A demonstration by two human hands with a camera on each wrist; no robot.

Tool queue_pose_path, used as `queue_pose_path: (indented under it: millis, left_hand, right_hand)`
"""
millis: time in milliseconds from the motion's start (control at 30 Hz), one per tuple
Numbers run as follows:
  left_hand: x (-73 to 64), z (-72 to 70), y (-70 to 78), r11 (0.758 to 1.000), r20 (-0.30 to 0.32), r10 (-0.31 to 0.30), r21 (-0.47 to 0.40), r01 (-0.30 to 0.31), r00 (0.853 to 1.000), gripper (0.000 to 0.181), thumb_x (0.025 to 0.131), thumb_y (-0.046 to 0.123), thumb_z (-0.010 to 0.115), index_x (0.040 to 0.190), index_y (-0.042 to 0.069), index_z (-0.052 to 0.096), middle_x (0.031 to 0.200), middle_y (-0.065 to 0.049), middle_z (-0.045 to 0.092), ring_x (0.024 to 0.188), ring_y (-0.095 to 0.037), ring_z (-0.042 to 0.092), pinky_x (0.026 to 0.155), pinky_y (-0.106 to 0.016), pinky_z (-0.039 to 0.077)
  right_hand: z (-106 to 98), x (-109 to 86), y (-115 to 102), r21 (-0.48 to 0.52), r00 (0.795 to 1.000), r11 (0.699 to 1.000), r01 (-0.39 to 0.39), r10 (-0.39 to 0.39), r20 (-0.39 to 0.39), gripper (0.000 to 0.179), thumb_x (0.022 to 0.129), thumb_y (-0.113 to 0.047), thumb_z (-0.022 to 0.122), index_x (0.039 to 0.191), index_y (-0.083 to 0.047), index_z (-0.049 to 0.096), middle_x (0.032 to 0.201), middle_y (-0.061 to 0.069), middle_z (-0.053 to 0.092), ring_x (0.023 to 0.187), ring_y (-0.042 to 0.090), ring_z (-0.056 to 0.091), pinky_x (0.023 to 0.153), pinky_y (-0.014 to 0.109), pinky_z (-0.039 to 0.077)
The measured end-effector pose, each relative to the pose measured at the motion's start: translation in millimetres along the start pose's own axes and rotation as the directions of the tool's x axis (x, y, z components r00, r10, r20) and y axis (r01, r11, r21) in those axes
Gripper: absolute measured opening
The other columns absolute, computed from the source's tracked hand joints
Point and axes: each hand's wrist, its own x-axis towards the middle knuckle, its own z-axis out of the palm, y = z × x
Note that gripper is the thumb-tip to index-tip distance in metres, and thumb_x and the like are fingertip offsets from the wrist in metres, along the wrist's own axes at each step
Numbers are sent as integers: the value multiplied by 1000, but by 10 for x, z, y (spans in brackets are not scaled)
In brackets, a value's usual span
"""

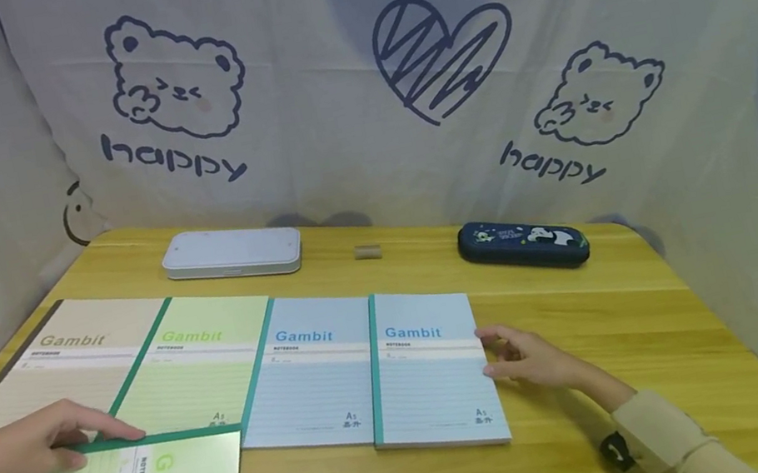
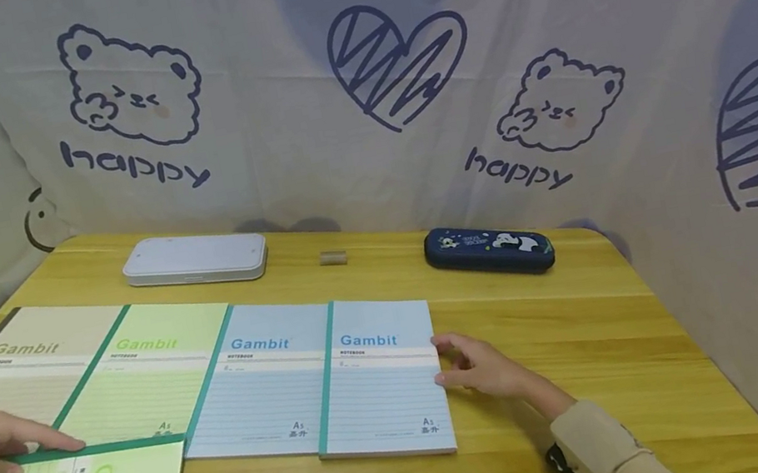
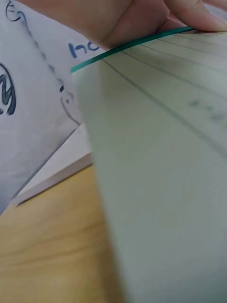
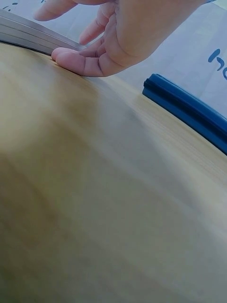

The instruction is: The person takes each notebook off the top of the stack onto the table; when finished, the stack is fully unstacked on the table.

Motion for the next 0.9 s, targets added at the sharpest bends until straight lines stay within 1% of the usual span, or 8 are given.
queue_pose_path:
  millis: [67,133,200,300,433,567,700,900]
  left_hand:
    - [-37,-8,-15,1000,7,-5,-11,5,1000,59,66,-21,54,115,12,62,114,11,57,102,7,44,74,-13,40]
    - [-70,-13,-23,999,11,-23,-25,24,1000,59,66,-20,54,114,13,62,112,12,58,93,6,47,68,-13,39]
    - [-94,-19,-30,999,15,-32,-42,33,999,59,66,-21,54,113,13,63,109,11,60,85,1,49,63,-15,38]
    - [-111,-34,-42,997,25,-39,-70,41,999,60,65,-22,53,113,12,63,107,9,61,80,-5,49,60,-17,36]
    - [-141,-65,-79,995,48,-29,-92,33,998,59,66,-22,53,114,11,62,110,9,60,90,2,50,70,-13,39]
    - [-209,-103,-134,996,63,-24,-87,29,998,60,65,-21,53,114,12,62,112,10,59,99,4,48,74,-12,39]
    - [-273,-149,-184,993,84,-44,-106,53,996,61,63,-22,53,113,13,63,110,10,59,99,5,49,75,-11,38]
    - [-345,-183,-227,975,121,-69,-202,93,990,62,63,-23,53,113,11,63,109,8,61,95,1,53,73,-13,41]
  right_hand:
    - [0,5,3,0,1000,1000,0,0,1,56,86,-17,60,131,6,35,124,25,45,80,22,48,59,25,42]
    - [1,9,5,2,1000,1000,1,-1,4,56,86,-16,60,131,7,35,124,25,45,80,22,48,60,25,43]
    - [2,10,6,4,1000,1000,2,-2,5,56,86,-16,60,131,7,35,123,25,45,80,22,48,59,25,43]
    - [3,5,3,7,1000,1000,2,-2,-1,55,86,-16,60,130,8,35,122,25,46,78,21,48,58,25,43]
    - [3,-2,-1,6,1000,1000,-1,1,-7,54,86,-16,60,129,8,36,121,26,47,77,21,48,57,25,44]
    - [3,-8,-17,9,1000,1000,-8,8,-6,55,86,-16,60,129,8,36,122,26,46,77,21,48,57,25,44]
    - [4,-10,-35,16,1000,1000,-12,12,-5,55,86,-16,59,129,9,35,122,26,46,77,22,48,57,25,44]
    - [16,0,-42,5,1000,1000,-6,7,-6,54,86,-15,60,128,9,36,120,26,47,76,22,48,58,24,43]
